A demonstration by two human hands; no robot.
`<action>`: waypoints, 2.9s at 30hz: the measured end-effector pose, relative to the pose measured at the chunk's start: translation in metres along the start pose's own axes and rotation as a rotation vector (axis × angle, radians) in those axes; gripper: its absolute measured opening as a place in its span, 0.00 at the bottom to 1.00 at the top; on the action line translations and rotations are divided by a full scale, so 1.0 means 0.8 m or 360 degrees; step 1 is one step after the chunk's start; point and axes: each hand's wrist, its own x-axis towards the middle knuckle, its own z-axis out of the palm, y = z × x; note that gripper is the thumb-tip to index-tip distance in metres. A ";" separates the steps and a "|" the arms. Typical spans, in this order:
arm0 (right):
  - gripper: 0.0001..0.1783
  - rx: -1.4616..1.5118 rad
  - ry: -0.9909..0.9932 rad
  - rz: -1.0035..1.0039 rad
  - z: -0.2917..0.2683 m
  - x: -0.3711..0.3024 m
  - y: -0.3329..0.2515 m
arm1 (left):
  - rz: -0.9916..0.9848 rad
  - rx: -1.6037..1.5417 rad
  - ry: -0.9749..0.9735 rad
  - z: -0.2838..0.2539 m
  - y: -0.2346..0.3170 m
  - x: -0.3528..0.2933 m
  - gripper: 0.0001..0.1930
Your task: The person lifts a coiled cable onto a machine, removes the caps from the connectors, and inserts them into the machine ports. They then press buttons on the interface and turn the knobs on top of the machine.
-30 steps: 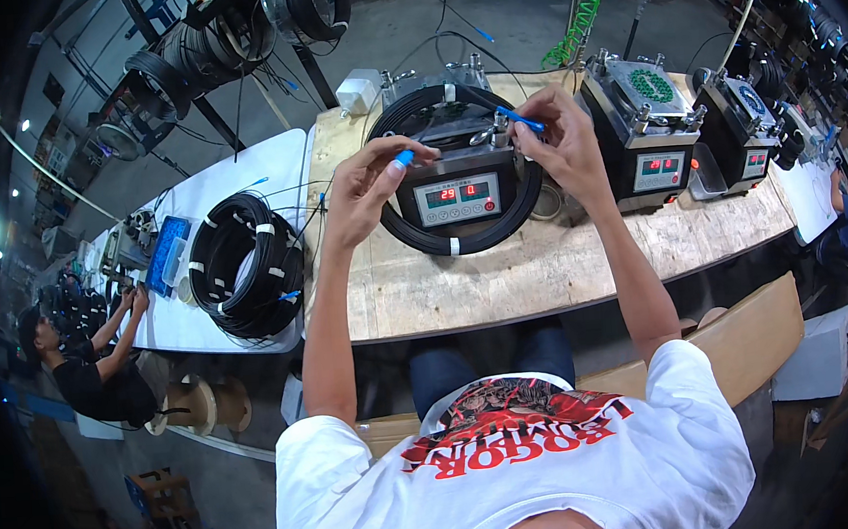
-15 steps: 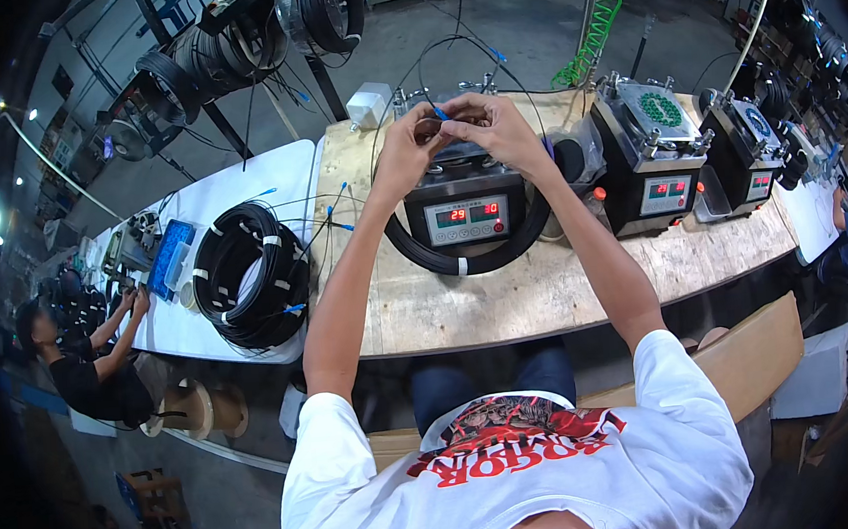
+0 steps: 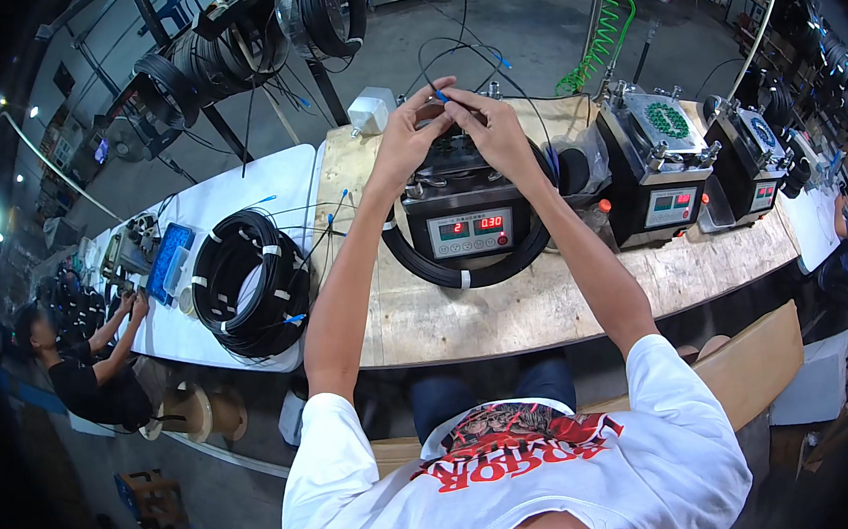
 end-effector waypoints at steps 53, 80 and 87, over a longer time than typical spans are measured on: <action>0.12 -0.0028 -0.0956 0.0381 -0.073 0.105 0.135 | -0.0205 -0.0187 -0.0138 -0.098 -0.123 0.090 0.11; 0.14 -0.0601 -0.1253 -0.0009 -0.056 0.130 0.126 | -0.0089 0.0251 0.0003 -0.080 -0.120 0.085 0.13; 0.13 -0.0758 -0.1288 0.0076 -0.053 0.130 0.108 | 0.0078 0.0617 -0.0149 -0.087 -0.102 0.090 0.12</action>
